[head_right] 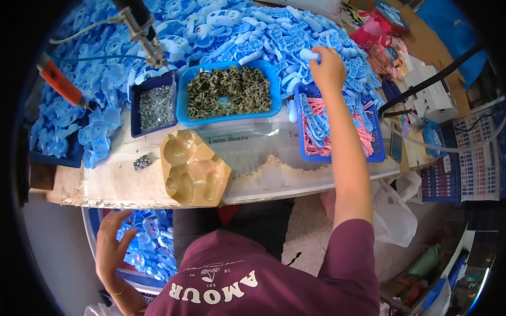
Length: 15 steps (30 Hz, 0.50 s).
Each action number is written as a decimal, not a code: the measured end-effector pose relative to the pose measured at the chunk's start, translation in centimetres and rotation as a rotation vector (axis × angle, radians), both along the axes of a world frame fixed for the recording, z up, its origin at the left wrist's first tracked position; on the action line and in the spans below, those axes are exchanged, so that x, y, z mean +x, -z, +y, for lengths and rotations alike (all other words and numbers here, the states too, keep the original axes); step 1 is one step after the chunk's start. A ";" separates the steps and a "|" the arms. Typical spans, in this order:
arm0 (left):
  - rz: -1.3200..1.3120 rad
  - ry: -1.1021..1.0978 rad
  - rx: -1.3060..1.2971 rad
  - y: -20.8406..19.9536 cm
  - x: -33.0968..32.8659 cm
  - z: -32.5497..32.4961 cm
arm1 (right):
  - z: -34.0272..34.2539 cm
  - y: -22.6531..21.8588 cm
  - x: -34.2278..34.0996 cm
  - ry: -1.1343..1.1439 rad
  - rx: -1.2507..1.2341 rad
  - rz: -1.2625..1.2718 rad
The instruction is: Assembling plastic toy parts at a factory workbench using a pneumatic tool.
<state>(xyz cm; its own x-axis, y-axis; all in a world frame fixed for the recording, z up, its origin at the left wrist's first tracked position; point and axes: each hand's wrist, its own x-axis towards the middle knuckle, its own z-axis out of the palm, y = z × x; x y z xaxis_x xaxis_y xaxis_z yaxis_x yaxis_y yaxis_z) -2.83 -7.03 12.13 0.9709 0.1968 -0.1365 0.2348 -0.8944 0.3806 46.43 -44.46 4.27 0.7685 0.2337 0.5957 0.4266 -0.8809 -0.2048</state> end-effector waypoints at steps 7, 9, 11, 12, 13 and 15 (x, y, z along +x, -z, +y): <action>-0.283 0.216 -0.501 4.4 10.2 -7.3 | 2.9 -1.9 -11.0 -0.541 0.334 0.378; -0.325 0.228 -0.571 6.3 13.1 -9.0 | 5.0 -1.9 -14.9 -0.667 0.218 0.330; -0.377 0.235 -0.651 8.1 16.1 -10.9 | 5.7 -1.2 -16.8 -0.688 0.112 0.202; -0.428 0.229 -0.723 8.9 17.4 -11.8 | 5.9 -0.8 -17.5 -0.720 0.011 0.076; -0.428 0.235 -0.725 9.7 18.5 -12.5 | 5.9 -0.7 -18.3 -0.714 0.010 0.073; -0.466 0.284 -0.827 11.1 20.1 -13.7 | 6.0 -0.3 -19.7 -0.857 0.027 0.146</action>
<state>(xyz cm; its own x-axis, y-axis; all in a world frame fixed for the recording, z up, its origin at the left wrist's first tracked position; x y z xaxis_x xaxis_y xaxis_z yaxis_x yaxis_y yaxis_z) 17.29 -20.69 1.07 0.9588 -0.0366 0.2817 -0.2792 -0.3050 0.9105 26.71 -38.47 4.53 0.4034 0.7541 0.5184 0.9085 -0.2624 -0.3253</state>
